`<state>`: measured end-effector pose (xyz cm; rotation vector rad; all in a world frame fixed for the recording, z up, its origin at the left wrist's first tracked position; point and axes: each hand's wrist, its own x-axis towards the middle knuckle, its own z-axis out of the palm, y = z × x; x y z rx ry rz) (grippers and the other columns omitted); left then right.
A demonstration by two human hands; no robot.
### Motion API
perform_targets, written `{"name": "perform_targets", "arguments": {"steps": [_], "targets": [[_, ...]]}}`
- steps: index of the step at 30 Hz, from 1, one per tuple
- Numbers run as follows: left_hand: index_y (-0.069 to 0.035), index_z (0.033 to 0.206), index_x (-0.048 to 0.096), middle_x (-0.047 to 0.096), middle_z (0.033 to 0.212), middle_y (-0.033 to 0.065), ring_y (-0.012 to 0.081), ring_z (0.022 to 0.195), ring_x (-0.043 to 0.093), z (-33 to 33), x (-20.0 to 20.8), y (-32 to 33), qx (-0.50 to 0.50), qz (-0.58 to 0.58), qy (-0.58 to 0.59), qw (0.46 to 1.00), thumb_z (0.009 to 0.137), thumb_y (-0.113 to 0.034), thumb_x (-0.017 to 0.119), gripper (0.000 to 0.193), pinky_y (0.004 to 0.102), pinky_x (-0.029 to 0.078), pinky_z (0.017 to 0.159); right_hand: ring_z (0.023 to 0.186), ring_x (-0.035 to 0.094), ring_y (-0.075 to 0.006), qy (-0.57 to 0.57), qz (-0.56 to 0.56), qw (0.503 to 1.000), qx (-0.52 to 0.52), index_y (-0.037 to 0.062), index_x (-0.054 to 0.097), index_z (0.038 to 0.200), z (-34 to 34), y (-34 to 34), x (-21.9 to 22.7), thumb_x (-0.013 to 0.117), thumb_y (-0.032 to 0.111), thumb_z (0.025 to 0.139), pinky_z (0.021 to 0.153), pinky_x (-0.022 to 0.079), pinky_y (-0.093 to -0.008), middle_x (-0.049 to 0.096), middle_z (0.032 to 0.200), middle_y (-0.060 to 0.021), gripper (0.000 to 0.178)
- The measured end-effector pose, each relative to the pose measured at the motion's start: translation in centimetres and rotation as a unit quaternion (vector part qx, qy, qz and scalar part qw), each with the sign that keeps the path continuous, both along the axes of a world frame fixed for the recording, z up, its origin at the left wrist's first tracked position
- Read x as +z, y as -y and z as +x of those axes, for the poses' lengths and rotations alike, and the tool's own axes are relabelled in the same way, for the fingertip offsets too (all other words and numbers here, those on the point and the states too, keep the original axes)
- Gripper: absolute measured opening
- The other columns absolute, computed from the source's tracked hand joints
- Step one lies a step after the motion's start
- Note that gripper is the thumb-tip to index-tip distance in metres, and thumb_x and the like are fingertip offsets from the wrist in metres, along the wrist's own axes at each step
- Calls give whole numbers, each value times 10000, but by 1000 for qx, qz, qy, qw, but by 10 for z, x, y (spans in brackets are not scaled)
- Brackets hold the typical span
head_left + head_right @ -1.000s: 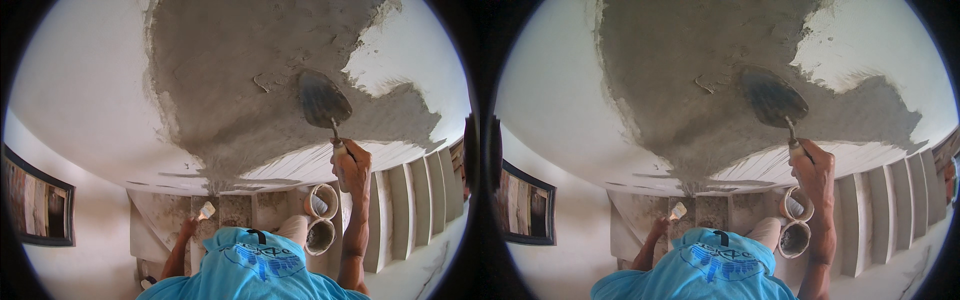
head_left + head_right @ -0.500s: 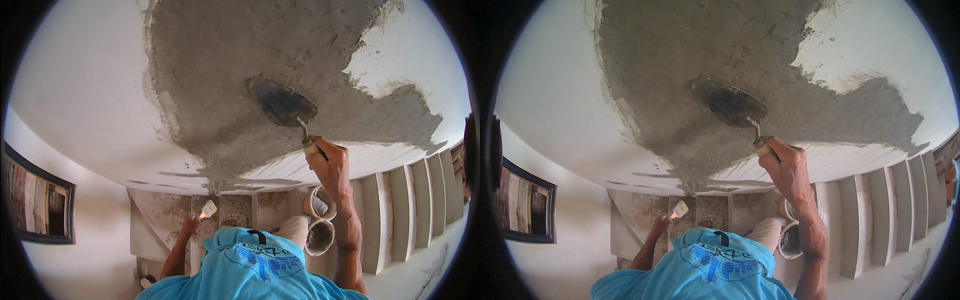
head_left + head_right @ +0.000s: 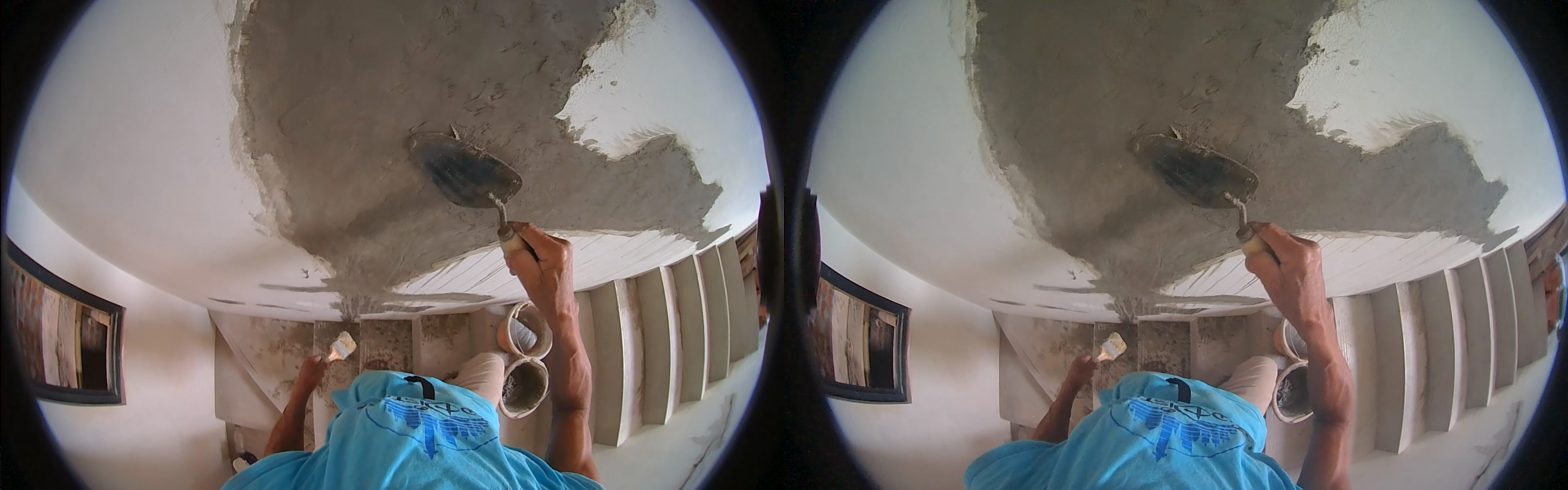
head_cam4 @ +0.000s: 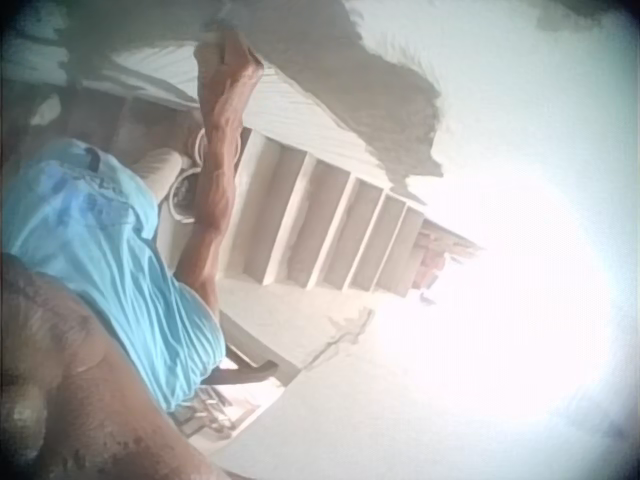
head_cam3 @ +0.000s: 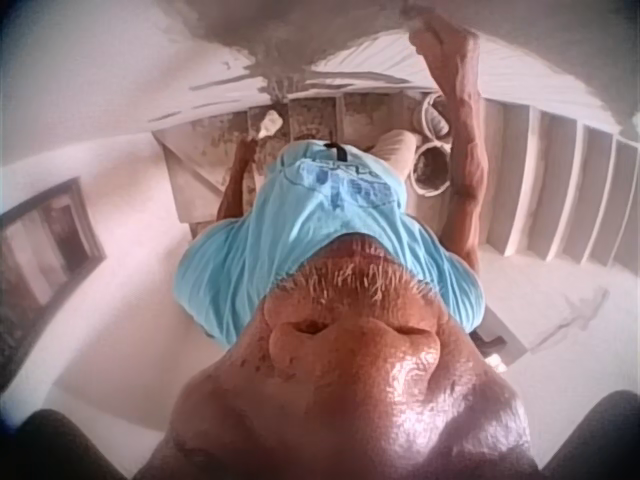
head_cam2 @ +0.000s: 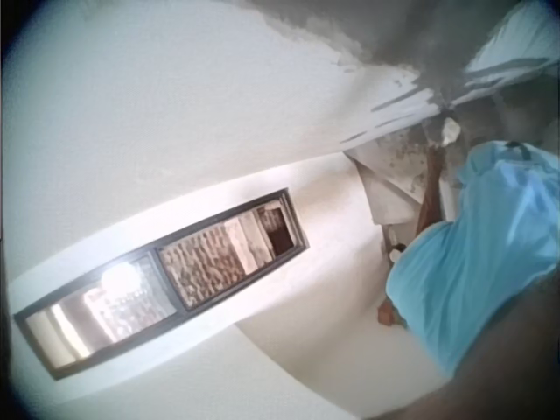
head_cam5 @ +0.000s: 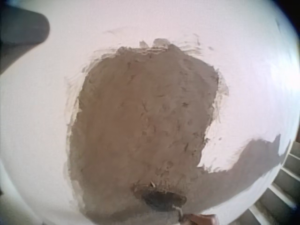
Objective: The person applies plaster to a curved wall under a spiral staircase using a trowel and a brush. They repeatedly scoop plaster from buckets, spread it on the wall, and smooth the surface.
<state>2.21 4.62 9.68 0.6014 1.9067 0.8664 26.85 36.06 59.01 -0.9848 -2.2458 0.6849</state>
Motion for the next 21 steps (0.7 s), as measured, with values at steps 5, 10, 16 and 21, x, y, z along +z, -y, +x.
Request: {"name": "perform_targets", "arguments": {"steps": [5, 10, 16, 21], "targets": [[6, 778, 618, 601, 641, 149, 254, 569, 592, -1, 5, -3, -10, 11, -31, 999, 879, -306, 541, 337, 390, 460, 570, 559, 521, -90, -81, 8, 996, -39, -29, 679, 1042, 10, -8, 24, 544, 62, 758, 528, 431, -261, 555, 611, -46, 327], [13, 782, 612, 596, 637, 146, 255, 561, 585, -6, -9, 6, -14, 36, -45, 998, 869, -290, 548, 322, 404, 458, 558, 516, 534, -123, -75, 26, 996, -30, -47, 665, 1085, 13, -4, 33, 444, 125, 748, 489, 445, -278, 590, 644, -86, 439], [1, 797, 619, 600, 644, 153, 265, 555, 596, 1, 1, -12, -31, 4, -23, 999, 834, -270, 562, 279, 427, 469, 544, 544, 550, -129, -51, -12, 999, 2, -42, 658, 1013, 4, 0, 30, 543, 77, 754, 539, 454, -286, 571, 619, -82, 307], [2, 776, 605, 620, 679, 180, 325, 615, 620, -6, -4, 6, -60, 94, -120, 986, 838, -297, 580, 306, 413, 482, 583, 541, 551, -140, -57, 6, 998, 4, -36, 645, 1013, 2, -14, 21, 527, 90, 793, 534, 452, -296, 557, 614, -84, 280]]}}
